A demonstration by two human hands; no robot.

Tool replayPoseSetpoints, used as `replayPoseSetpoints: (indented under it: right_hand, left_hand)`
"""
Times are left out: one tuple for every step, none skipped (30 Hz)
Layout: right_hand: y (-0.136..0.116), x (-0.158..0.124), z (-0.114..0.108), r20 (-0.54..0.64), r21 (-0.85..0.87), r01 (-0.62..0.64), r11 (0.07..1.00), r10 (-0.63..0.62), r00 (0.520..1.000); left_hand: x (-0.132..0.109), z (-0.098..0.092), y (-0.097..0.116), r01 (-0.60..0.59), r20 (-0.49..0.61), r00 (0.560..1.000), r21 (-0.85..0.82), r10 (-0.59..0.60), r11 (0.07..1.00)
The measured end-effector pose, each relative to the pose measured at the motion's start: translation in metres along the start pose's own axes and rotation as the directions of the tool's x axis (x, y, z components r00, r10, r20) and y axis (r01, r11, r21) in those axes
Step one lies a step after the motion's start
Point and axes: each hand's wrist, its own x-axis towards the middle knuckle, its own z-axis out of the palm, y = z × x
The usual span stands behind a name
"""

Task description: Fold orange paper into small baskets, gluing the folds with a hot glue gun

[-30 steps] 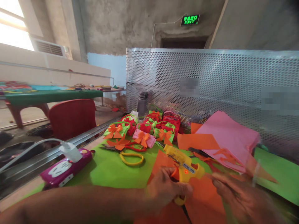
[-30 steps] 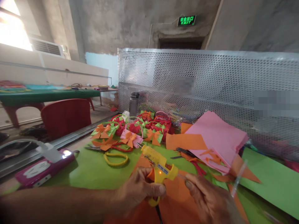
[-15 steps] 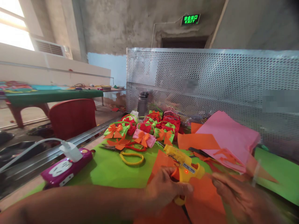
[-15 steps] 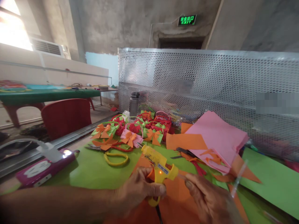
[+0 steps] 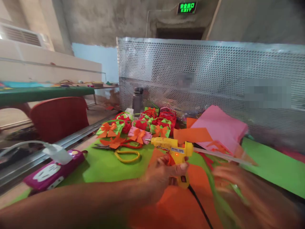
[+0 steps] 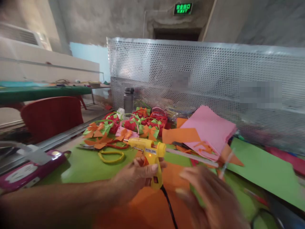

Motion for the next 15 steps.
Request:
replayPoseSetpoints:
  right_hand:
    - [-0.01, 0.002, 0.007, 0.142, 0.137, -0.083, 0.987, 0.063, 0.988]
    - [-0.02, 0.004, 0.014, 0.243, 0.276, -0.202, 0.94, 0.135, 0.961]
    - [-0.029, 0.006, 0.022, 0.362, 0.436, -0.301, 0.848, 0.141, 0.921]
    - [-0.037, 0.009, 0.028, 0.438, 0.574, -0.381, 0.725, 0.122, 0.891]
    - [-0.043, 0.012, 0.033, 0.501, 0.663, -0.447, 0.6, 0.087, 0.861]
    - [-0.047, 0.014, 0.035, 0.549, 0.699, -0.503, 0.508, 0.07, 0.833]
    - [-0.049, 0.015, 0.036, 0.58, 0.702, -0.553, 0.449, 0.09, 0.809]
    - [-0.051, 0.017, 0.035, 0.598, 0.699, -0.582, 0.415, 0.106, 0.794]
    - [-0.051, 0.018, 0.033, 0.605, 0.694, -0.603, 0.395, 0.135, 0.785]
    - [-0.05, 0.018, 0.03, 0.601, 0.688, -0.614, 0.387, 0.172, 0.781]
    - [-0.047, 0.018, 0.027, 0.583, 0.687, -0.617, 0.384, 0.214, 0.783]
    - [-0.044, 0.018, 0.023, 0.556, 0.69, -0.612, 0.386, 0.258, 0.79]
    - [-0.04, 0.019, 0.019, 0.523, 0.696, -0.603, 0.391, 0.301, 0.798]
    - [-0.036, 0.019, 0.016, 0.478, 0.708, -0.585, 0.394, 0.342, 0.809]
    - [-0.032, 0.02, 0.012, 0.438, 0.722, -0.567, 0.395, 0.373, 0.818]
  left_hand:
    - [-0.002, 0.001, 0.0, -0.012, 0.057, 0.998, 0.003, 0.012, 1.0]
    - [-0.004, 0.002, -0.002, -0.028, 0.117, 0.993, 0.003, 0.027, 1.0]
    - [-0.005, 0.002, -0.003, -0.041, 0.173, 0.984, 0.005, 0.039, 0.999]
    - [-0.006, 0.002, -0.005, -0.05, 0.213, 0.976, 0.017, 0.045, 0.999]
    - [-0.007, 0.002, -0.007, -0.059, 0.223, 0.974, 0.037, 0.049, 0.998]
    - [-0.008, 0.003, -0.009, -0.065, 0.218, 0.975, 0.062, 0.05, 0.996]
    - [-0.009, 0.003, -0.011, -0.067, 0.215, 0.975, 0.085, 0.048, 0.994]
    - [-0.009, 0.003, -0.011, -0.067, 0.224, 0.974, 0.102, 0.043, 0.992]
    - [-0.01, 0.003, -0.01, -0.066, 0.243, 0.969, 0.117, 0.036, 0.991]
    - [-0.011, 0.004, -0.009, -0.066, 0.27, 0.962, 0.129, 0.029, 0.99]
    - [-0.013, 0.004, -0.006, -0.069, 0.293, 0.956, 0.154, 0.021, 0.986]
    - [-0.015, 0.004, -0.002, -0.075, 0.283, 0.959, 0.211, 0.012, 0.975]
    - [-0.016, 0.005, 0.003, -0.079, 0.248, 0.969, 0.273, 0.01, 0.959]
    - [-0.017, 0.005, 0.008, -0.083, 0.171, 0.985, 0.331, 0.027, 0.94]
    - [-0.018, 0.005, 0.014, -0.068, 0.085, 0.996, 0.402, 0.037, 0.913]
